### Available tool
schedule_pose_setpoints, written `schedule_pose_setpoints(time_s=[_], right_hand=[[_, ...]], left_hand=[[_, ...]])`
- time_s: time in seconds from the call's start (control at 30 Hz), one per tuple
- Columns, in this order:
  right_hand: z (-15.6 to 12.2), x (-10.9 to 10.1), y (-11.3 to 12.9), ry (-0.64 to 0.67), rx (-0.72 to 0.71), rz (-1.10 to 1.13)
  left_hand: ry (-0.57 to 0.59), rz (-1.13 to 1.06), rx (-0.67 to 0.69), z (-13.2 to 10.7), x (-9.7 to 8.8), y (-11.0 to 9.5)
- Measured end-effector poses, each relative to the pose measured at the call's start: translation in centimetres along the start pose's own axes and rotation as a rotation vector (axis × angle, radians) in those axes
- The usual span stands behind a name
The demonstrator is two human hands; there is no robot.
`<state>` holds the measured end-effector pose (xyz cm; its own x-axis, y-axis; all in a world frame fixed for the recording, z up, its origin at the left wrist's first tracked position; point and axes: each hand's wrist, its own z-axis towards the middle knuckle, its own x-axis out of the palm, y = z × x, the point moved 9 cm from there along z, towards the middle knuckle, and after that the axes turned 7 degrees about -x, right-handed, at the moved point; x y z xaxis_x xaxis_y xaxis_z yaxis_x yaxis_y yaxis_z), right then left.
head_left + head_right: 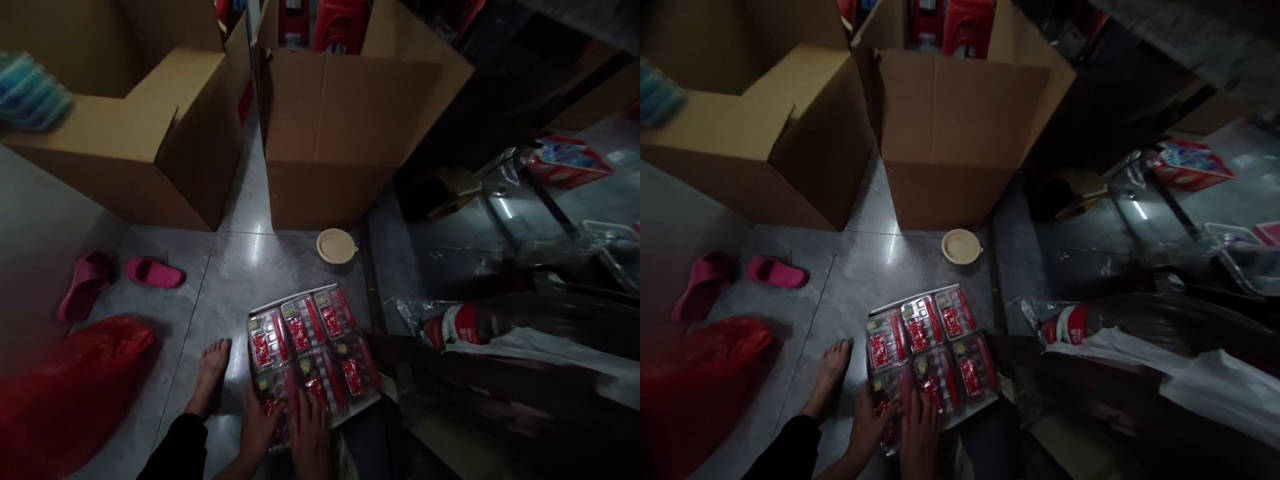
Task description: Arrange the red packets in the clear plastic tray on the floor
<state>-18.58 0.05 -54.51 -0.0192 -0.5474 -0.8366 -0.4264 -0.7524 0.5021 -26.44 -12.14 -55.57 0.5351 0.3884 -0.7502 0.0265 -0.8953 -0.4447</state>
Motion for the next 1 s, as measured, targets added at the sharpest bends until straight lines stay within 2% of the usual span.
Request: schedule_pose_setpoints(time_s=[0.07,0.1,0.2,0.27,0.4,0.57,0.73,0.87,1.0], right_hand=[[1.6,-1.8,-0.2,-0.012,-0.018,-0.045],[2.6,-2.4,-0.4,-0.005,-0.033,-0.066],[5.5,-3.2,-0.7,0.059,-0.125,-0.116],[6.6,-3.0,-1.0,0.106,-0.198,-0.141],[6.9,-2.6,-1.8,0.148,-0.309,-0.162],[6.9,-1.8,-2.3,0.139,-0.342,-0.175],[7.2,-1.2,-2.1,0.176,-0.316,-0.161],[6.7,-2.3,-2.2,0.118,-0.325,-0.144],[5.7,-3.1,-2.9,0.069,-0.381,-0.162]], left_hand=[[-0.166,0.061,-0.016,-0.6,-1.7,-0.4],[-0.209,0.102,0.050,-0.9,-2.3,-1.1],[-0.152,0.237,0.380,-1.6,-2.0,-4.2],[-0.108,0.285,0.472,-1.4,-1.4,-5.0],[-0.074,0.305,0.446,0.8,-0.3,-5.1],[-0.098,0.303,0.478,2.2,1.1,-4.9],[-0.067,0.312,0.447,2.1,0.6,-4.9],[-0.081,0.295,0.497,1.3,-0.7,-5.6],[-0.138,0.293,0.493,0.6,-0.1,-5.7]])
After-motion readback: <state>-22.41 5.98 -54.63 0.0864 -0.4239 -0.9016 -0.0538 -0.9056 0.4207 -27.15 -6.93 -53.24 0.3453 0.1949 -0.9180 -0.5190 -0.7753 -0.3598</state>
